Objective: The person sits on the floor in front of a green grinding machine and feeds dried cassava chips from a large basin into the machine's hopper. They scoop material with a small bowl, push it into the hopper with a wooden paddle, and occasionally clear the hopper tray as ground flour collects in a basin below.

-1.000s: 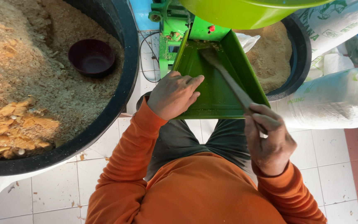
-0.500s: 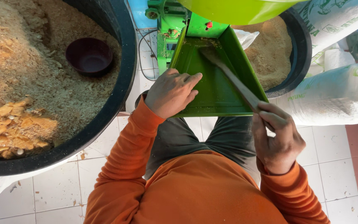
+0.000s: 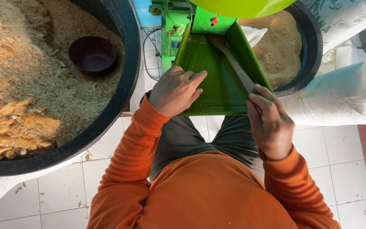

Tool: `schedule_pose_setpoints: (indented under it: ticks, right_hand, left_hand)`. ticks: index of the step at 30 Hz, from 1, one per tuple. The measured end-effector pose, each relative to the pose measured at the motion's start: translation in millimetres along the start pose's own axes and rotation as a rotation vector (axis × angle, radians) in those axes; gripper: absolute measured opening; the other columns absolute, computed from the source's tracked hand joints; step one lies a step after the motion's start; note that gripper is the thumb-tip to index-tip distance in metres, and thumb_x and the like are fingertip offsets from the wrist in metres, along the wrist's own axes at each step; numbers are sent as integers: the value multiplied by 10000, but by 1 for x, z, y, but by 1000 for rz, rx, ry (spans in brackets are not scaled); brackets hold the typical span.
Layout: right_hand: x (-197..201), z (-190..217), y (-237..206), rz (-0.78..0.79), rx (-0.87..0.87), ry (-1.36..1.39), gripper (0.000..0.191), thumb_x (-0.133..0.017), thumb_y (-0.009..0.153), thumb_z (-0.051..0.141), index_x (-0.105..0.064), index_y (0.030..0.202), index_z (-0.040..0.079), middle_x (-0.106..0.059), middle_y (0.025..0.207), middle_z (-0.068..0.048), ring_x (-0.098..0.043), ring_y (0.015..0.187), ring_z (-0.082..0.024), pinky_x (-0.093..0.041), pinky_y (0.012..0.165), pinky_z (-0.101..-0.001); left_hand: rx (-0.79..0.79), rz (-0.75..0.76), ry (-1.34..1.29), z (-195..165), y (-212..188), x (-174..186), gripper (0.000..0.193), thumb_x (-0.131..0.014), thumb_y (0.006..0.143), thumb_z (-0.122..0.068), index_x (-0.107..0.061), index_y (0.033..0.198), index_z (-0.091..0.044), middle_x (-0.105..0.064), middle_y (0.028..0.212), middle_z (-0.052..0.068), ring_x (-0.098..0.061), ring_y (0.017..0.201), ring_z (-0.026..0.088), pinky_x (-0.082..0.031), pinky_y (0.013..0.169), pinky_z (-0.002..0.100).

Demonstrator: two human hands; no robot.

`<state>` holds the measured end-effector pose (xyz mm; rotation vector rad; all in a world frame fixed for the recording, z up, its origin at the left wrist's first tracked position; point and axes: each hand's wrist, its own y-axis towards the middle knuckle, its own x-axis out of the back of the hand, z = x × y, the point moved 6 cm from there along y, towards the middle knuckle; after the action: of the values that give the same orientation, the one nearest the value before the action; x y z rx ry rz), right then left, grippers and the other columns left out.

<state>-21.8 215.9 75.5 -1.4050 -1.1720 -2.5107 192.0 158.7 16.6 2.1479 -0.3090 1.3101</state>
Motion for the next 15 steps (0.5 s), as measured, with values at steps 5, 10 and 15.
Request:
schedule_pose_setpoints:
  ticks: [5, 10, 15]
  right_hand:
    - [11, 12, -9, 28, -42, 81, 201, -776, 985, -14, -625, 1117, -4, -720, 1248, -191, -776, 914, -228, -644, 733, -301]
    - [-17, 17, 8, 13, 25, -29, 205, -778, 986, -10, -660, 1151, 21, -718, 1248, -161, -770, 990, -289, -643, 779, -338]
    - [4, 12, 0, -62, 8, 3, 176, -778, 1023, -16, -660, 1148, 24, -724, 1235, -152, -777, 1020, -267, -652, 776, -307]
  left_hand:
    - [-1, 7, 12, 1, 0, -1, 423, -732, 923, -199, -627, 1293, -22, -672, 793, 85, -623, 716, 267, -495, 811, 395]
    - [-13, -16, 19, -2, -2, 4, 411, -737, 910, -201, -632, 1271, -35, -674, 805, 82, -627, 740, 275, -492, 804, 400]
    - [-35, -18, -5, -1, 1, 3, 412, -732, 918, -190, -621, 1277, -22, -680, 845, 91, -633, 760, 267, -489, 808, 394]
